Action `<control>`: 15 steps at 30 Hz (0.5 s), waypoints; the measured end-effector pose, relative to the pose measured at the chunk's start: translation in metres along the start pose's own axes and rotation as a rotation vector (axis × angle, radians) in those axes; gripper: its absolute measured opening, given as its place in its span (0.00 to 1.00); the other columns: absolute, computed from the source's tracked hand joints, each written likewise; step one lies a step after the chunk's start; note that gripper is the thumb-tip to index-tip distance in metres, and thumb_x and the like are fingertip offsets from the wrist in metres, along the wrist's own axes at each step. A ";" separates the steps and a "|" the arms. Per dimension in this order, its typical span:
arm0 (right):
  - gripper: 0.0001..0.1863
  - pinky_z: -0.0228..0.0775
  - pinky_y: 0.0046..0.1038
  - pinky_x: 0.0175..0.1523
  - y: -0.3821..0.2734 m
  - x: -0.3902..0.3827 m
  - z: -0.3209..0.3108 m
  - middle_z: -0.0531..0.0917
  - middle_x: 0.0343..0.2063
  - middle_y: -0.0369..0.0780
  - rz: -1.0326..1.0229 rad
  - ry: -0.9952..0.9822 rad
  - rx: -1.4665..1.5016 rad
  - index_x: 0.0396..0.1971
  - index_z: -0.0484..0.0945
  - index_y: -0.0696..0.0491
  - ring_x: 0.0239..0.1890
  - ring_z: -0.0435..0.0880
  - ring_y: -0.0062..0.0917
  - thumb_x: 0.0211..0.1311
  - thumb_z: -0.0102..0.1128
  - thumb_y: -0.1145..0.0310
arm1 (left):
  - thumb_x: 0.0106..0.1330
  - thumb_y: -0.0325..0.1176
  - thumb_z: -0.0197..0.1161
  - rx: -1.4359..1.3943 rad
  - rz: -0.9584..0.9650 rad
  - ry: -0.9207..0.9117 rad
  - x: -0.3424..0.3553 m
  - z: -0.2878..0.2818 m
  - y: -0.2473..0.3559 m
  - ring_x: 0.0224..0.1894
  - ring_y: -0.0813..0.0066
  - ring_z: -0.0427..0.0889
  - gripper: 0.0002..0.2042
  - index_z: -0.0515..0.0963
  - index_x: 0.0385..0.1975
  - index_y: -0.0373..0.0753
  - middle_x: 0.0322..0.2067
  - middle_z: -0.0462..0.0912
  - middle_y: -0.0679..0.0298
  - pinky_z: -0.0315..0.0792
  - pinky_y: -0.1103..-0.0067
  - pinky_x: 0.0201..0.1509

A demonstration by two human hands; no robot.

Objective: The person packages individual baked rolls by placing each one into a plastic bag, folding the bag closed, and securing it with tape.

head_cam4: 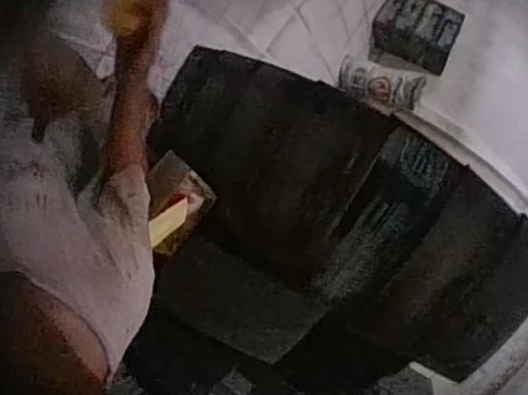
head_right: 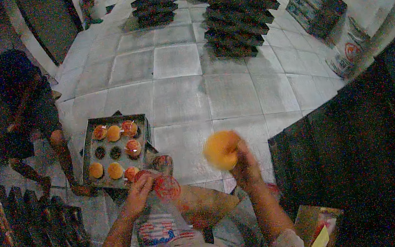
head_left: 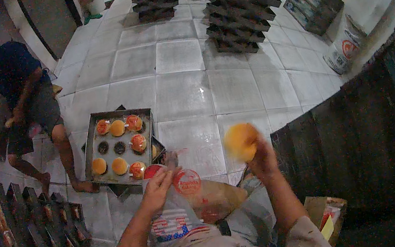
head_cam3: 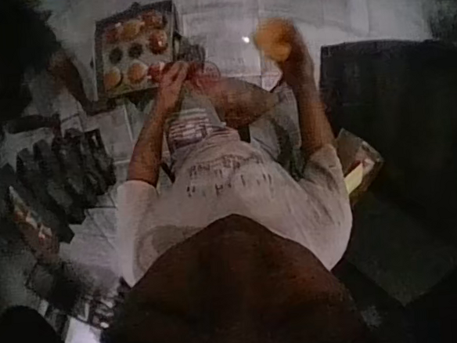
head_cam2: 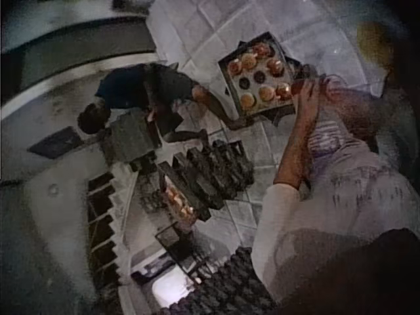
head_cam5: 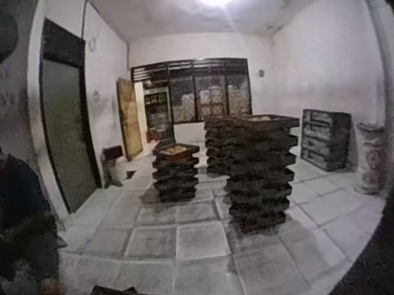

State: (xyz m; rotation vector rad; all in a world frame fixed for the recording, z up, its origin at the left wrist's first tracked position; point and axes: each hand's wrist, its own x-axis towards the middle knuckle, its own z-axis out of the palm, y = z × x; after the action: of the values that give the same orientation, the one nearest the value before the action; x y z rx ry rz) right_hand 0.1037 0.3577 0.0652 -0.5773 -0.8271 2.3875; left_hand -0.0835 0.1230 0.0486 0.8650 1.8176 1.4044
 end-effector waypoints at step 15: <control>0.13 0.65 0.31 0.54 -0.029 -0.080 0.072 0.73 0.46 0.41 -0.532 -0.454 -1.178 0.43 0.72 0.55 0.50 0.73 0.29 0.57 0.58 0.69 | 0.69 0.46 0.45 -0.795 -0.262 -0.371 -0.039 0.056 0.030 0.54 0.70 0.69 0.24 0.59 0.58 0.37 0.54 0.68 0.62 0.64 0.71 0.57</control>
State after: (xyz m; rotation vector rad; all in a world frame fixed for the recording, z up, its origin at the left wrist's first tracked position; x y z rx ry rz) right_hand 0.1355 0.2970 0.1539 -0.1428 -2.2628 1.3571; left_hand -0.0120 0.1263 0.0718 0.4056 0.9196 1.4907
